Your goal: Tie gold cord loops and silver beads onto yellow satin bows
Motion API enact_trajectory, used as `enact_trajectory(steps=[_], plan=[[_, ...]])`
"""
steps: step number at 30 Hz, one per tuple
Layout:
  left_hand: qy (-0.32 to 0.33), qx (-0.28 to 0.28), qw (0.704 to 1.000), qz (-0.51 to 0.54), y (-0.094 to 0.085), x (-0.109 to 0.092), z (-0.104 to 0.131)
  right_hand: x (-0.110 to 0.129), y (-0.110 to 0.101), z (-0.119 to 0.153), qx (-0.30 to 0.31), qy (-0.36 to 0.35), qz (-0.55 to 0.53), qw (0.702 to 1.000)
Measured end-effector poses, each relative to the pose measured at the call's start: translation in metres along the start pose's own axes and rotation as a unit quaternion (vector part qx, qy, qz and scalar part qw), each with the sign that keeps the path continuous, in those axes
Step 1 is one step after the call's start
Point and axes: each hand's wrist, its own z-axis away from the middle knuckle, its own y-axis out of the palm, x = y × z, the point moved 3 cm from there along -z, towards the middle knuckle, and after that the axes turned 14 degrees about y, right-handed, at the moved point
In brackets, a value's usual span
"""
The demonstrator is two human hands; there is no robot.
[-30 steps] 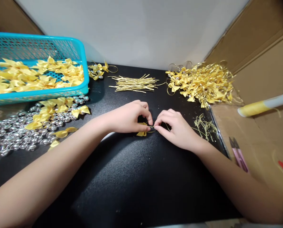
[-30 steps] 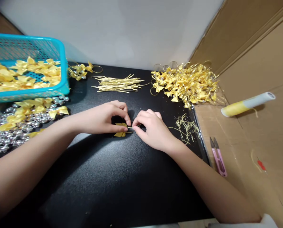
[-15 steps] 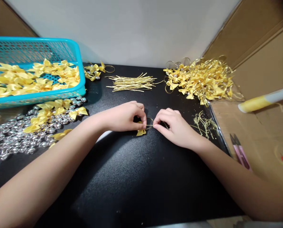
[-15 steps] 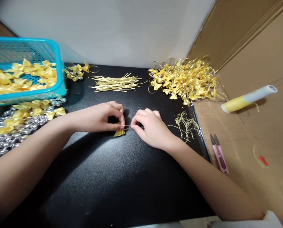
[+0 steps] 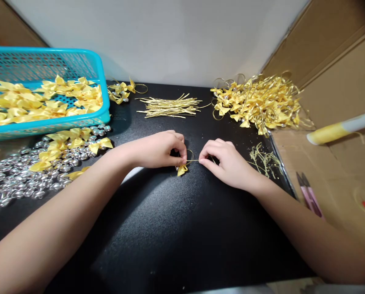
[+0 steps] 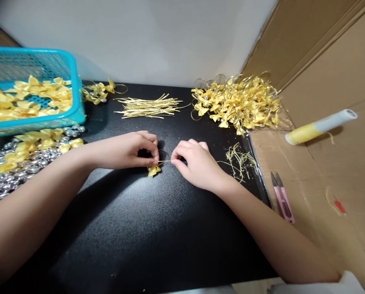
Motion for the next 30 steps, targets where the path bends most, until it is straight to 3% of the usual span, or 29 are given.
enact_trajectory(steps=[19, 30], plan=[[0.008, 0.012, 0.999, 0.034, -0.001, 0.002, 0.0, -0.008, -0.015, -0.003, -0.012, -0.011, 0.028, 0.999], [0.026, -0.005, 0.999, 0.046, -0.004, 0.002, 0.001, -0.012, -0.027, -0.004, 0.031, -0.035, 0.029, 0.998]])
